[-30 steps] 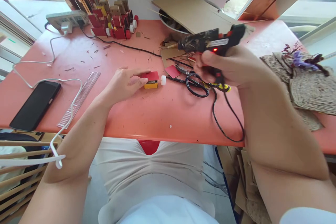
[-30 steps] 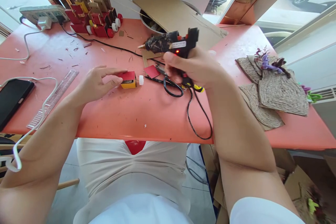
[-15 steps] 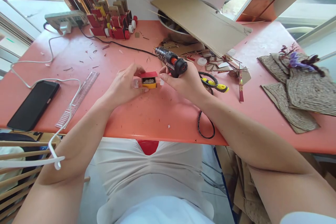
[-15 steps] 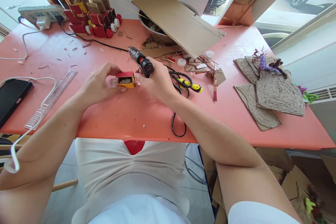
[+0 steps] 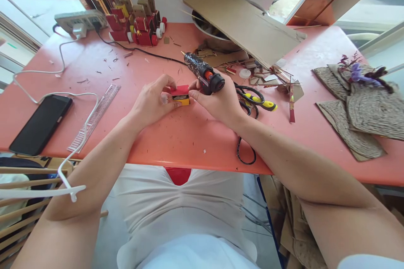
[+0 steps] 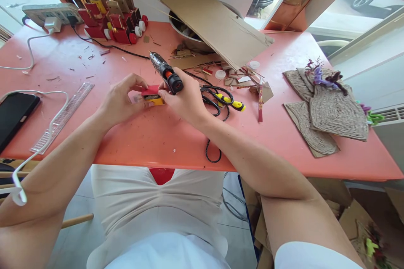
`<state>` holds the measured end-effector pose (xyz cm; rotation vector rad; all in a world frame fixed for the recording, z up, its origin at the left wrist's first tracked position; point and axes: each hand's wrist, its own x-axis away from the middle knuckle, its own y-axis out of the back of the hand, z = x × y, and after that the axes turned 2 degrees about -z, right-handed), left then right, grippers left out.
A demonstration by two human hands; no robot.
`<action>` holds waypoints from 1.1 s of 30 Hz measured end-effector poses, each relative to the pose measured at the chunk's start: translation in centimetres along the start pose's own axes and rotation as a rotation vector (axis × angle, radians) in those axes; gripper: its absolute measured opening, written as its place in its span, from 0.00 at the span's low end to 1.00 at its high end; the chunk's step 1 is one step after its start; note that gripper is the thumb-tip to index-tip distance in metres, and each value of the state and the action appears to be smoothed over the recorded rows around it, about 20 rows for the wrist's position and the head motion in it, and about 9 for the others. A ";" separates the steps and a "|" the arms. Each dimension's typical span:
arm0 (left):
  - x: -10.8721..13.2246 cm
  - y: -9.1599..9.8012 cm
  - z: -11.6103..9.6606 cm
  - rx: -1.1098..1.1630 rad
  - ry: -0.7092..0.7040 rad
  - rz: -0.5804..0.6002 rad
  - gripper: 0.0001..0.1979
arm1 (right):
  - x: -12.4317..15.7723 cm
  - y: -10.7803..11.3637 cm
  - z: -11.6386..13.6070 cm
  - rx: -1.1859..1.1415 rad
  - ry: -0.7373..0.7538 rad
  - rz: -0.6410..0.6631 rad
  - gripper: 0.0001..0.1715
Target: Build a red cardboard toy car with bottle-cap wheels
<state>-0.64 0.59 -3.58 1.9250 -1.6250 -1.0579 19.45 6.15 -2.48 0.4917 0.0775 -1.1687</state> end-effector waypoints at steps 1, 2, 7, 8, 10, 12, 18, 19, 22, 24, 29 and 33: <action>0.0 0.0 0.0 0.006 -0.002 -0.001 0.17 | 0.0 0.0 0.0 -0.001 0.006 0.006 0.18; 0.0 -0.1 0.1 0.013 -0.002 -0.001 0.16 | 0.1 0.0 -0.1 0.002 0.013 0.010 0.18; -0.1 -0.2 0.1 0.053 0.003 0.012 0.14 | 0.4 -0.2 -0.1 0.042 0.024 0.005 0.16; -0.1 -0.1 0.1 0.059 0.004 0.010 0.14 | 0.4 -0.2 -0.1 0.046 0.019 0.004 0.16; -0.2 -0.1 0.1 0.076 0.005 0.010 0.14 | 0.4 -0.1 -0.1 0.048 0.000 0.009 0.16; -0.3 0.0 0.1 0.091 0.008 0.020 0.14 | 0.2 0.2 -0.3 0.048 -0.014 0.007 0.15; -0.3 0.1 0.0 0.070 0.010 0.036 0.16 | -1.4 1.9 -1.4 -0.015 -0.011 0.122 0.23; -0.3 0.2 0.0 0.068 0.008 0.035 0.16 | -1.6 2.1 -1.6 -0.044 -0.012 0.166 0.25; -0.2 0.2 -0.1 0.078 0.005 0.037 0.16 | -1.9 2.1 -1.9 -0.121 -0.022 0.238 0.27; -0.2 0.2 -0.1 0.087 0.006 0.039 0.16 | -1.9 1.9 -1.9 -0.135 -0.026 0.231 0.28; -0.2 0.0 -0.1 0.051 0.004 0.018 0.16 | -1.7 1.5 -1.8 -0.134 -0.043 0.191 0.28; -0.2 0.0 -0.2 0.030 0.028 0.019 0.17 | -1.6 1.6 -1.7 -0.114 -0.046 0.201 0.25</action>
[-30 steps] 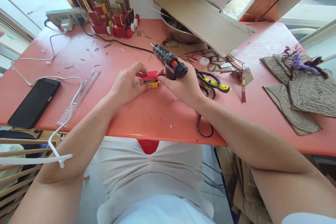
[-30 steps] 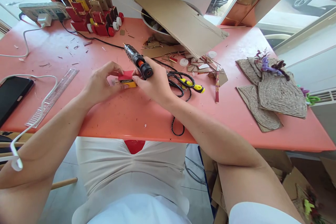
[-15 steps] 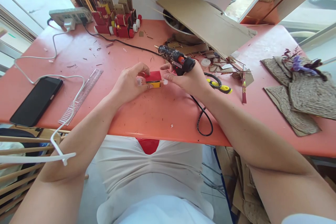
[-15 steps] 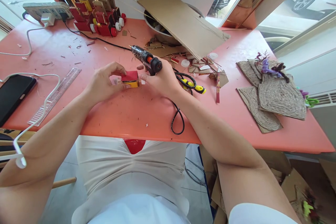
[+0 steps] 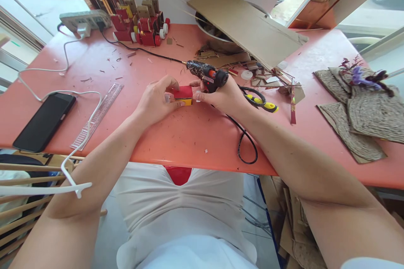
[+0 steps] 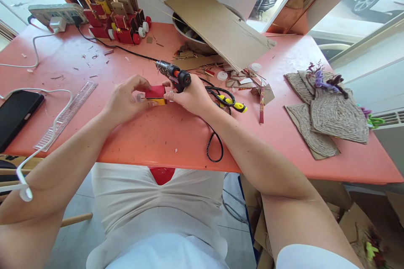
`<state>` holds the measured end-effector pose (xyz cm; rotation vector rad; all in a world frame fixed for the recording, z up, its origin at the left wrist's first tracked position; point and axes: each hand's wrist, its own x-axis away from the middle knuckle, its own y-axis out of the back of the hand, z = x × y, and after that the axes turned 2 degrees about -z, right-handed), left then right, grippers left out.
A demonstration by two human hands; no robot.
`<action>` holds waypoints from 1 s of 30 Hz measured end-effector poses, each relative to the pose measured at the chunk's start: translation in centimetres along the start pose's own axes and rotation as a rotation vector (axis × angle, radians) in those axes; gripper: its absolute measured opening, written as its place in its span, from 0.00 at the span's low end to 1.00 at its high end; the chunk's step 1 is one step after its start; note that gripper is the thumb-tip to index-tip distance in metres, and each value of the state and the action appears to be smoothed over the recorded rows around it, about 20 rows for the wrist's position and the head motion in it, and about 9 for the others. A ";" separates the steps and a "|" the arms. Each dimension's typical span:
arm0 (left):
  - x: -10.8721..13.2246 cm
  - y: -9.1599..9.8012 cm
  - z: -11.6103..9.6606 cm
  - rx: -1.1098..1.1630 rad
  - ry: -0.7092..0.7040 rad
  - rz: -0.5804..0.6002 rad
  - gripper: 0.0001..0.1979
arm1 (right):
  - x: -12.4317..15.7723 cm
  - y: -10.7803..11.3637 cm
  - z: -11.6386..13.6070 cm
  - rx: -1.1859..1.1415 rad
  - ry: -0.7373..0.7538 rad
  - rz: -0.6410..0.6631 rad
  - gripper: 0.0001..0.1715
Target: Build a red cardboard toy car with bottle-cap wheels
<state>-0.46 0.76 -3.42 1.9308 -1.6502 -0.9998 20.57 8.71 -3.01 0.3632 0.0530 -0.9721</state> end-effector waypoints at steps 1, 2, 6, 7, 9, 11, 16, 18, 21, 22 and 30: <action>0.0 0.0 0.0 0.000 0.007 0.001 0.17 | 0.0 0.0 0.0 0.002 0.002 0.005 0.24; 0.0 0.0 0.0 0.002 0.012 0.001 0.17 | 0.0 0.0 0.0 0.004 0.003 0.009 0.23; 0.1 -0.1 0.0 0.013 0.025 -0.005 0.16 | 0.0 -0.1 0.0 0.013 -0.009 0.001 0.24; 0.1 -0.1 0.0 0.014 0.028 -0.007 0.16 | 0.0 -0.1 0.0 0.019 -0.014 -0.003 0.24; 0.1 -0.2 0.0 0.013 0.037 -0.011 0.17 | 0.0 -0.1 0.1 0.034 -0.023 -0.009 0.25; 0.2 -0.1 -0.2 0.005 0.050 -0.015 0.17 | 0.0 -0.1 0.1 0.053 -0.030 -0.015 0.24; 0.3 -0.1 -0.4 0.014 0.051 -0.011 0.15 | 0.1 -0.1 0.2 0.060 -0.021 -0.020 0.22; 0.4 -0.2 -0.3 0.038 0.040 -0.016 0.13 | 0.1 -0.1 0.2 0.061 -0.015 -0.024 0.21; 0.4 -0.5 -0.1 0.047 0.026 -0.031 0.13 | 0.1 -0.2 0.1 0.072 -0.018 -0.029 0.20; 0.4 -0.6 0.0 0.040 0.025 -0.037 0.13 | 0.1 -0.2 0.0 0.076 -0.018 -0.029 0.20; 1.5 -0.1 0.1 -0.109 -0.124 -0.094 0.02 | 0.0 -1.0 -1.2 0.107 -0.002 -0.110 0.22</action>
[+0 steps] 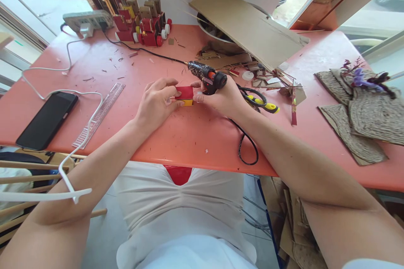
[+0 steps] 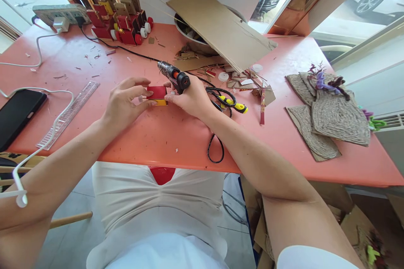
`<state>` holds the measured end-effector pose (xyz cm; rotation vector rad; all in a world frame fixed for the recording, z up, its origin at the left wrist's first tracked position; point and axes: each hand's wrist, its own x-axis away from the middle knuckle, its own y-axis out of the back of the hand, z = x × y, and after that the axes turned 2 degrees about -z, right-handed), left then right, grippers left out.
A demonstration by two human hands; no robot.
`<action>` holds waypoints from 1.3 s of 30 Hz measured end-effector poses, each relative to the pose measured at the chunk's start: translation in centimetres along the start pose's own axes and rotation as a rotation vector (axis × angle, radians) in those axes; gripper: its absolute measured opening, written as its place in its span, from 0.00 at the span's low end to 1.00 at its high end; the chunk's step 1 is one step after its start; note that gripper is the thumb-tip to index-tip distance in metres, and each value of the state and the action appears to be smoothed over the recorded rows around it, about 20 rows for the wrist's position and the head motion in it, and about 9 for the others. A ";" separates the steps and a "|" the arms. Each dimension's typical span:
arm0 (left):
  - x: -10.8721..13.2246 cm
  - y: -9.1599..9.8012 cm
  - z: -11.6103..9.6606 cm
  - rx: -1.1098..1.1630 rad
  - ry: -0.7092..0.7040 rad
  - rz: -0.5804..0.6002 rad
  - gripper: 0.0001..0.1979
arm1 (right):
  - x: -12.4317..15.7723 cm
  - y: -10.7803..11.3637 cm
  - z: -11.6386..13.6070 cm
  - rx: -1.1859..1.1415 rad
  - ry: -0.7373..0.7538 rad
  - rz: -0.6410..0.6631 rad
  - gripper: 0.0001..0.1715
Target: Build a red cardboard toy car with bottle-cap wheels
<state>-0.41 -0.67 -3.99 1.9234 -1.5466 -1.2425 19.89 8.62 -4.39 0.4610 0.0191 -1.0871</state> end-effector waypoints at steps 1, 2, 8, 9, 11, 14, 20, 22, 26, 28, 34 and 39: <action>0.2 0.1 0.0 -0.023 -0.020 -0.007 0.03 | 0.1 0.0 0.1 -0.011 -0.003 0.007 0.21; 0.4 0.1 -0.1 -0.047 -0.036 -0.015 0.05 | 0.1 0.1 0.3 -0.023 -0.005 0.021 0.21; 0.5 0.3 -0.9 -0.099 -0.077 0.012 0.11 | 0.2 0.8 1.3 -0.045 -0.030 0.075 0.19; 0.4 0.3 -1.0 -0.101 -0.081 0.017 0.11 | 0.2 0.8 1.4 -0.047 -0.030 0.078 0.19; 0.3 0.5 -1.0 -0.113 -0.093 0.016 0.12 | 0.1 0.6 1.5 -0.060 -0.024 0.085 0.21; 0.4 0.3 -0.6 -0.154 -0.129 -0.011 0.12 | 0.1 0.3 1.6 -0.056 -0.020 0.070 0.25; 0.5 -0.8 1.4 -0.214 -0.384 -0.141 0.13 | 0.1 -0.3 1.5 0.107 -0.015 -0.002 0.22; 0.5 -0.9 1.9 -0.216 -0.434 -0.159 0.13 | 0.1 -0.3 1.4 0.117 -0.002 -0.002 0.20; 0.4 -0.6 2.2 -0.232 -0.436 -0.141 0.12 | -0.1 -0.4 1.3 0.110 0.037 -0.002 0.20; 0.3 -0.4 2.1 -0.232 -0.443 -0.128 0.13 | -0.1 -0.4 1.3 0.115 0.029 0.004 0.20; 0.5 -0.5 1.7 -0.259 -0.434 -0.135 0.14 | 0.0 -0.4 1.5 0.105 0.015 0.001 0.19; 0.8 -0.5 2.0 -0.284 -0.453 -0.122 0.13 | 0.1 -0.4 1.8 0.115 0.013 -0.001 0.19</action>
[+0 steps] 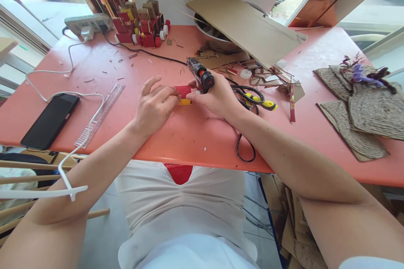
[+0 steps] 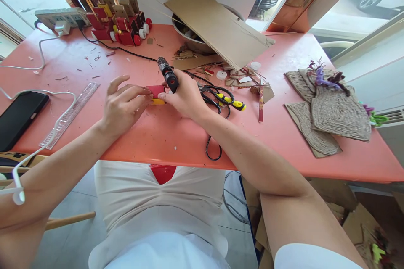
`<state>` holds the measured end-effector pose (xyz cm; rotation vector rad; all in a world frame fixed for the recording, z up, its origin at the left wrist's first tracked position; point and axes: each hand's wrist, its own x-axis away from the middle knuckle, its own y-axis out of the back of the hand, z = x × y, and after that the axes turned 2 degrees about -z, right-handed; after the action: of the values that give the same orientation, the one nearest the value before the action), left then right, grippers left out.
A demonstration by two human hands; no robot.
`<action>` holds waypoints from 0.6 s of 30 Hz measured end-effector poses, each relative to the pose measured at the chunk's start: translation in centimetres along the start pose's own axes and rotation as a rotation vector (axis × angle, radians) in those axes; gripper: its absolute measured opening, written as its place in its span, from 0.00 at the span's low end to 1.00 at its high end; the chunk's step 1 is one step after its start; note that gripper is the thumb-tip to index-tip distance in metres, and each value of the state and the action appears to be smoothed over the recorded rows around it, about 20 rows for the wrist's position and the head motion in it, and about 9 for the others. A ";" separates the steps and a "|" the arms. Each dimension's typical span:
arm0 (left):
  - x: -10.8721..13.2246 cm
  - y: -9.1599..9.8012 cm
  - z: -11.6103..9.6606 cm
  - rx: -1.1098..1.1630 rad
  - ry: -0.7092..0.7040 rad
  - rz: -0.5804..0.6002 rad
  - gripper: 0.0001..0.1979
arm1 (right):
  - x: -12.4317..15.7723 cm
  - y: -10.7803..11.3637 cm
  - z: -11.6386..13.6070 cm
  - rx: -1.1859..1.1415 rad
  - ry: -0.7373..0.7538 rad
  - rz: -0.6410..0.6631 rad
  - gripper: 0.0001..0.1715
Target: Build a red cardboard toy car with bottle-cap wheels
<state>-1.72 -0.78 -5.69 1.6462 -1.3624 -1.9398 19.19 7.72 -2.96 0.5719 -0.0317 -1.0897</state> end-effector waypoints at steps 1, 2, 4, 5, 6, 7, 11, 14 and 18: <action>0.0 0.0 0.0 -0.006 -0.010 0.002 0.13 | 0.0 0.0 0.0 0.001 0.001 -0.002 0.19; 0.0 0.1 0.0 -0.015 -0.017 0.002 0.13 | 0.0 -0.1 -0.1 0.001 0.003 -0.005 0.19; 0.0 0.1 -0.2 -0.042 -0.029 -0.006 0.13 | 0.0 -0.3 -0.3 0.003 0.012 -0.011 0.19; 0.0 0.0 -0.3 -0.058 -0.037 -0.015 0.14 | -0.1 -0.3 -0.4 0.003 0.017 -0.014 0.19; 0.0 0.0 -0.4 -0.075 -0.049 -0.027 0.14 | -0.1 -0.4 -0.4 0.002 0.021 -0.016 0.20; 0.0 0.0 -0.5 -0.094 -0.063 -0.038 0.15 | -0.1 -0.4 -0.4 0.002 0.023 -0.016 0.20; 0.2 -0.2 -0.8 -0.179 -0.122 -0.092 0.14 | -0.3 -0.3 -0.1 0.044 0.013 -0.004 0.20; 0.4 -0.3 -0.8 -0.206 -0.169 -0.126 0.13 | -0.2 -0.2 0.3 0.078 0.009 0.007 0.22; 0.8 -0.6 -0.7 -0.178 -0.140 -0.143 0.13 | 0.0 -0.3 0.6 0.131 0.010 0.022 0.23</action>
<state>-1.13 -1.34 -6.57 1.5892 -1.1063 -2.2239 18.71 7.40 -2.61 0.6928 -0.1006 -1.0688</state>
